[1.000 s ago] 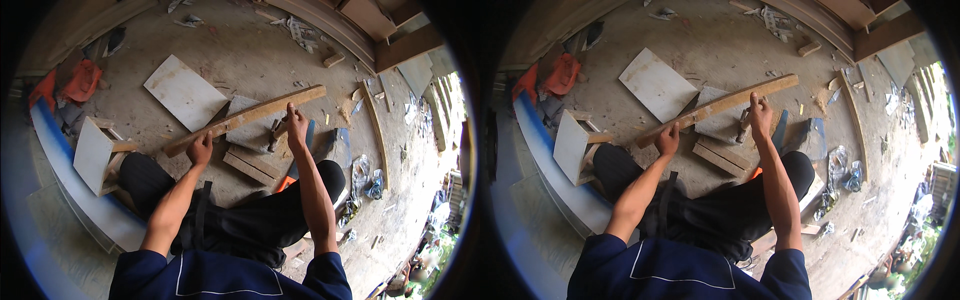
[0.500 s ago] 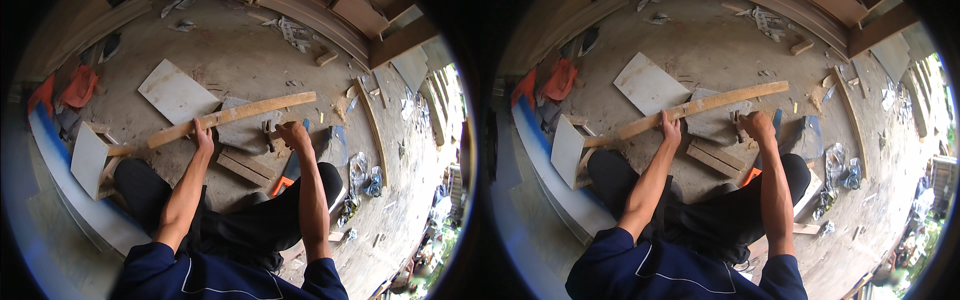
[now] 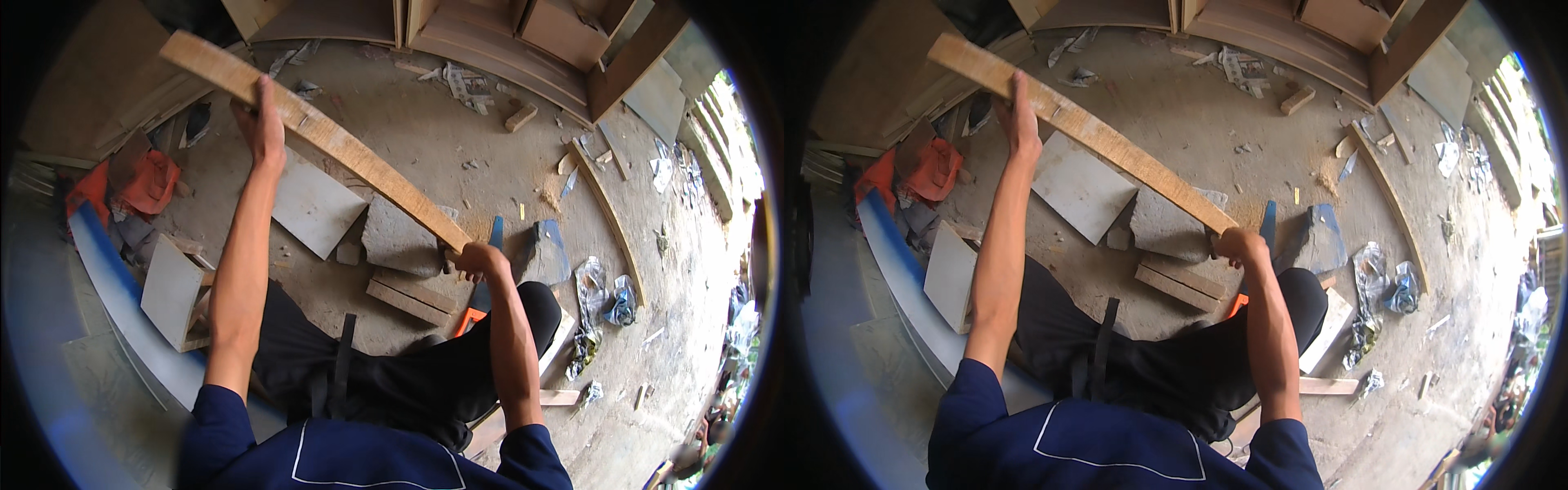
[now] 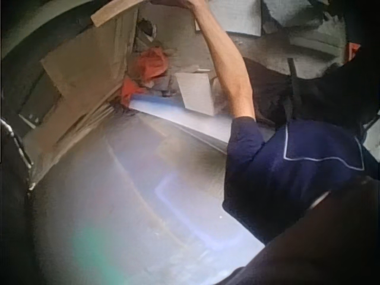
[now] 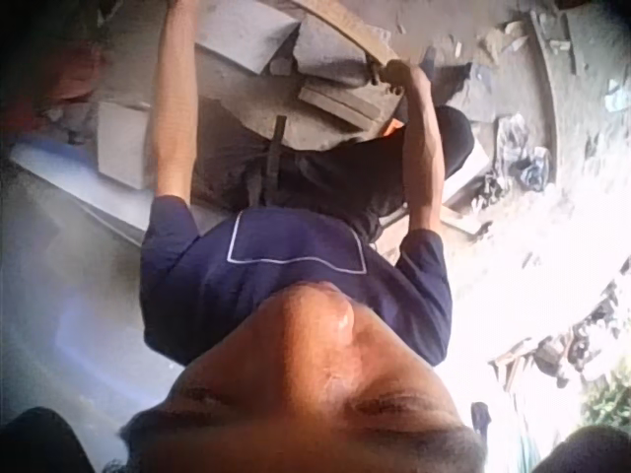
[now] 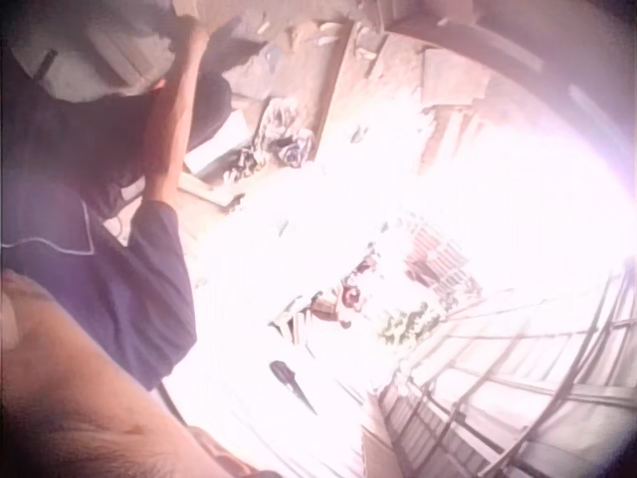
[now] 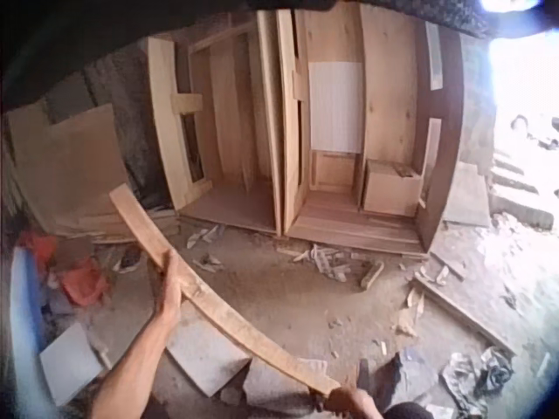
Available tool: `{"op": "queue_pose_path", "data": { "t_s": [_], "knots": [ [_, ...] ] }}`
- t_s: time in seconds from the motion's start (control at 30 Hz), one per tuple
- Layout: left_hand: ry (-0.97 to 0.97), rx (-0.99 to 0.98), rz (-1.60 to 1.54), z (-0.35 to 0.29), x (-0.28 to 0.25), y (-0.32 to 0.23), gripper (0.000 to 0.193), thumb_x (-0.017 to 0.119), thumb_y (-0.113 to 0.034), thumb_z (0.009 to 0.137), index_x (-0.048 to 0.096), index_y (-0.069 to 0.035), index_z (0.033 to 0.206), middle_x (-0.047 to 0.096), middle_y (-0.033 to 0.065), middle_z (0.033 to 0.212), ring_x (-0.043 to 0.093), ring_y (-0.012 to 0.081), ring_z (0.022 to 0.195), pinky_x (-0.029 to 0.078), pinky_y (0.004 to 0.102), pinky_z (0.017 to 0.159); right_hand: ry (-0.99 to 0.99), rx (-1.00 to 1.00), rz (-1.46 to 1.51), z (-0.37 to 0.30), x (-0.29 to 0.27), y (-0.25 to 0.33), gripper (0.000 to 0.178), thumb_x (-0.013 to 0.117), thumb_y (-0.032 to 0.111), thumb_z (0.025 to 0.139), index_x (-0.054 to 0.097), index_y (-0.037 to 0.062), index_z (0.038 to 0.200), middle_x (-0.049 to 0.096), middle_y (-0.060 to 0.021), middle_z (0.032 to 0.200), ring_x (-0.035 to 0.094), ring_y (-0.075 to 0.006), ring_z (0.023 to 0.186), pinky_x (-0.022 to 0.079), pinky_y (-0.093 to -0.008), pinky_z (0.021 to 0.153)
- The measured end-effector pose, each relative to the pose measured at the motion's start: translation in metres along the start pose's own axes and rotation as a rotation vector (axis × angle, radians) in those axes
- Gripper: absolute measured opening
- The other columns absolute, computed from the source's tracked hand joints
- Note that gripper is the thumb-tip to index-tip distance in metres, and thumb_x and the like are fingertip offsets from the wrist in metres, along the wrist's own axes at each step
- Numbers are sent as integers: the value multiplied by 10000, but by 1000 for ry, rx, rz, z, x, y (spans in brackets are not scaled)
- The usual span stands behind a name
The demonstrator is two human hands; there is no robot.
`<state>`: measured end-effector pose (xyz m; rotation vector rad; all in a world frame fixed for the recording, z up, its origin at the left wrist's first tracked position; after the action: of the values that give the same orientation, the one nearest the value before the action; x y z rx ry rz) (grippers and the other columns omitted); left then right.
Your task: The person sits on the floor and uses a hammer to repeatedly strike a small wooden block, shaping it by chipping away material. The person adjusts the block's position and continues hammering throughout the clip.
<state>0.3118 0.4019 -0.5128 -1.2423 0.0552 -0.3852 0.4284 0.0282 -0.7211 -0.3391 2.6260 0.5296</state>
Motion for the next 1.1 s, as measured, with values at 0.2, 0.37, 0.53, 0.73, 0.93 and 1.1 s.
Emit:
{"op": "queue_pose_path", "data": {
  "t_s": [0.2, 0.37, 0.53, 0.73, 0.93, 1.1],
  "knots": [
    [155, 200, -68, 32, 58, -42, 794, 719, -374, 853, 329, 40, 1408, 478, 155, 1323, 467, 226, 1213, 365, 349, 1034, -53, 15, -183, -24, 16, 22, 319, 546, 148, 749, 668, -22, 990, 684, -148, 795, 674, -226, 649, 548, -380, 587],
    [234, 483, 199, 43, 87, -74, 830, 739, -432, 809, 365, -56, 1448, 582, 145, 1173, 571, 219, 1051, 459, 341, 905, 87, -36, -144, -30, 9, -1, 264, 598, 235, 767, 698, 5, 845, 626, -86, 649, 573, -196, 543, 464, -364, 507],
    [375, 493, 378, 16, 130, -96, 667, 726, -367, 826, 466, -81, 1370, 662, 162, 1105, 645, 253, 1010, 518, 385, 855, 64, -50, -52, -47, -7, -19, 264, 619, 249, 816, 689, 4, 746, 593, -62, 579, 549, -166, 475, 438, -340, 448],
    [635, 525, 304, -33, 209, -79, 737, 718, -406, 789, 429, -101, 1394, 633, 191, 1193, 611, 345, 1110, 492, 436, 916, -166, 42, -2, -43, -17, -52, 268, 550, 202, 800, 680, -24, 738, 644, -137, 609, 656, -222, 539, 498, -379, 495],
    [778, 516, 456, -84, 256, -89, 785, 712, -394, 771, 371, -142, 1432, 631, 212, 1180, 618, 401, 1062, 498, 460, 908, -297, -1, 45, -49, -28, -48, 288, 522, 191, 763, 672, -54, 734, 639, -206, 626, 669, -312, 575, 519, -408, 557],
    [986, 563, 898, -108, 267, -91, 941, 712, -440, 754, 239, -149, 1512, 605, 251, 1213, 627, 383, 1057, 499, 457, 909, -348, -44, 7, -44, -21, -43, 281, 534, 192, 744, 681, -48, 744, 648, -208, 652, 675, -309, 607, 518, -408, 579]
  ]
}}
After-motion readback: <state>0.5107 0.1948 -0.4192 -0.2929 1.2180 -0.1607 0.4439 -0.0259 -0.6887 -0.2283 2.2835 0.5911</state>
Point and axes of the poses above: each hand's wrist, its own z-axis towards the middle knuckle, its own x-axis out of the palm, y = z × x, the point moved 3 cm from there along z, towards the middle knuckle
